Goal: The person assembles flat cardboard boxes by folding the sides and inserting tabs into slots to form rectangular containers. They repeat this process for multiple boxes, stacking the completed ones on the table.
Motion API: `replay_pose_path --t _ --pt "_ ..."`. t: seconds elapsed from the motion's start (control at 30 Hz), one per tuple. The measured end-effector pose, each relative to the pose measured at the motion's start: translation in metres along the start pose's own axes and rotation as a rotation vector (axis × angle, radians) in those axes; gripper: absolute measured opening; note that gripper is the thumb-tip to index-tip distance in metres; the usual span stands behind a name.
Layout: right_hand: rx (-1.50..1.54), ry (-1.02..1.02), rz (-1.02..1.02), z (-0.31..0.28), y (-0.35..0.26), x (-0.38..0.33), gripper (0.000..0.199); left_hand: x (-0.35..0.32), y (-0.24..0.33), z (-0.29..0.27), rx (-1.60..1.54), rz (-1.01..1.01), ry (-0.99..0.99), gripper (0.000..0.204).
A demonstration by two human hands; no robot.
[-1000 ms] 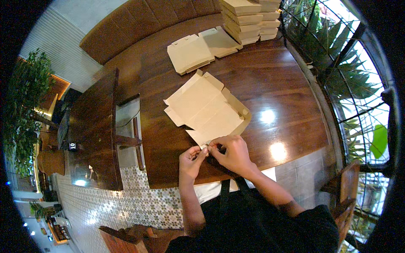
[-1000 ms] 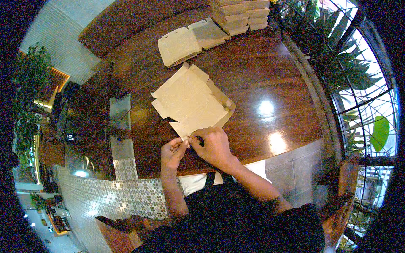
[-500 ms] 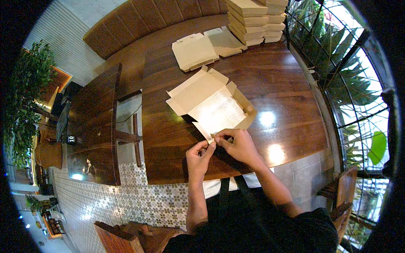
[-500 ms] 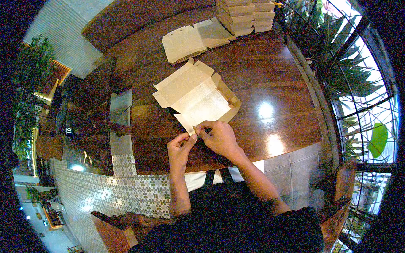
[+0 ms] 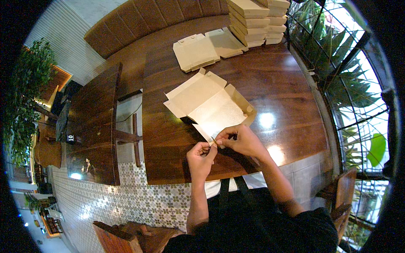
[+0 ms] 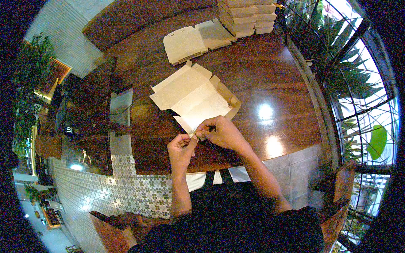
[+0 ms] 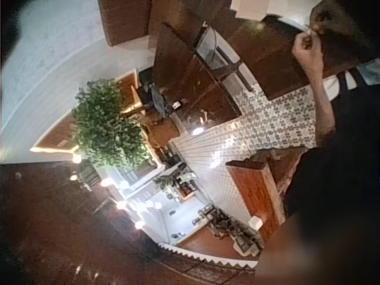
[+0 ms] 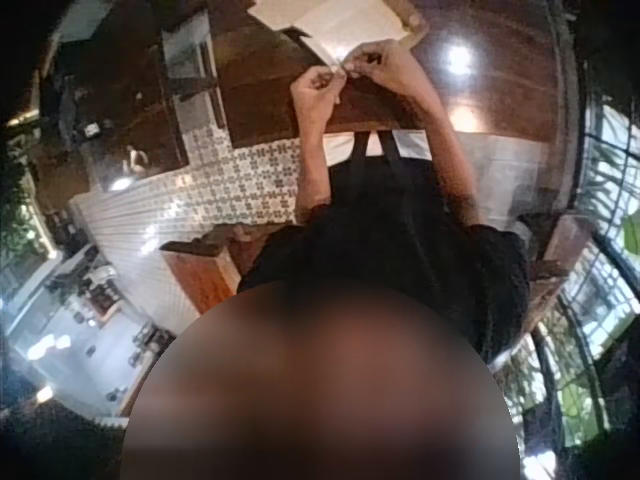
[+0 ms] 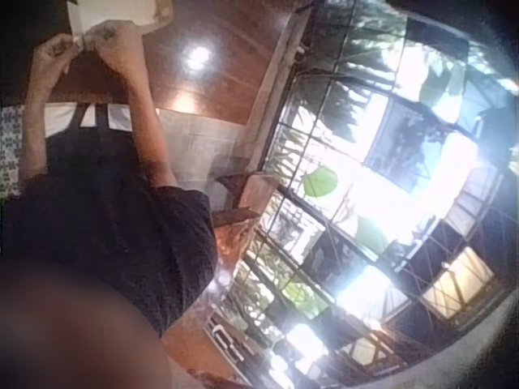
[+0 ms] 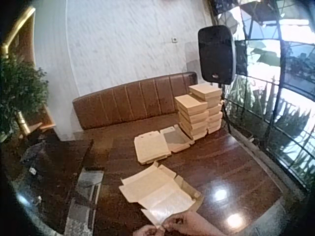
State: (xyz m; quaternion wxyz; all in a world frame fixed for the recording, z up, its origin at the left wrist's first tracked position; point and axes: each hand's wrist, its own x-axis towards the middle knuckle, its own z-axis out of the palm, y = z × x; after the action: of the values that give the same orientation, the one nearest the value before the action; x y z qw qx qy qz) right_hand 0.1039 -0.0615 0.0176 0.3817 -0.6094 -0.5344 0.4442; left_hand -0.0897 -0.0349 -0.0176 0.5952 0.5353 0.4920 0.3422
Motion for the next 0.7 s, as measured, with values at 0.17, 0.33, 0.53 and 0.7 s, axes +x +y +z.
replay_pose_path --t 0.17,0.33,0.53,0.7 --pt "0.084 -0.053 0.042 0.0 0.003 0.002 0.013 -0.002 -0.002 0.001 -0.073 0.076 -0.055 0.027" --pt "-0.16 -0.069 -0.032 -0.005 0.012 0.009 0.014 -0.002 -0.001 -0.003 -0.002 0.082 -0.11 0.029" --pt "-0.422 -0.038 -0.066 0.012 0.016 0.013 0.018 0.011 -0.002 -0.004 0.23 -0.065 -0.121 0.03" --pt "-0.467 -0.026 -0.007 0.016 0.01 0.01 0.024 0.012 -0.004 -0.002 0.366 -0.061 -0.066 0.024"
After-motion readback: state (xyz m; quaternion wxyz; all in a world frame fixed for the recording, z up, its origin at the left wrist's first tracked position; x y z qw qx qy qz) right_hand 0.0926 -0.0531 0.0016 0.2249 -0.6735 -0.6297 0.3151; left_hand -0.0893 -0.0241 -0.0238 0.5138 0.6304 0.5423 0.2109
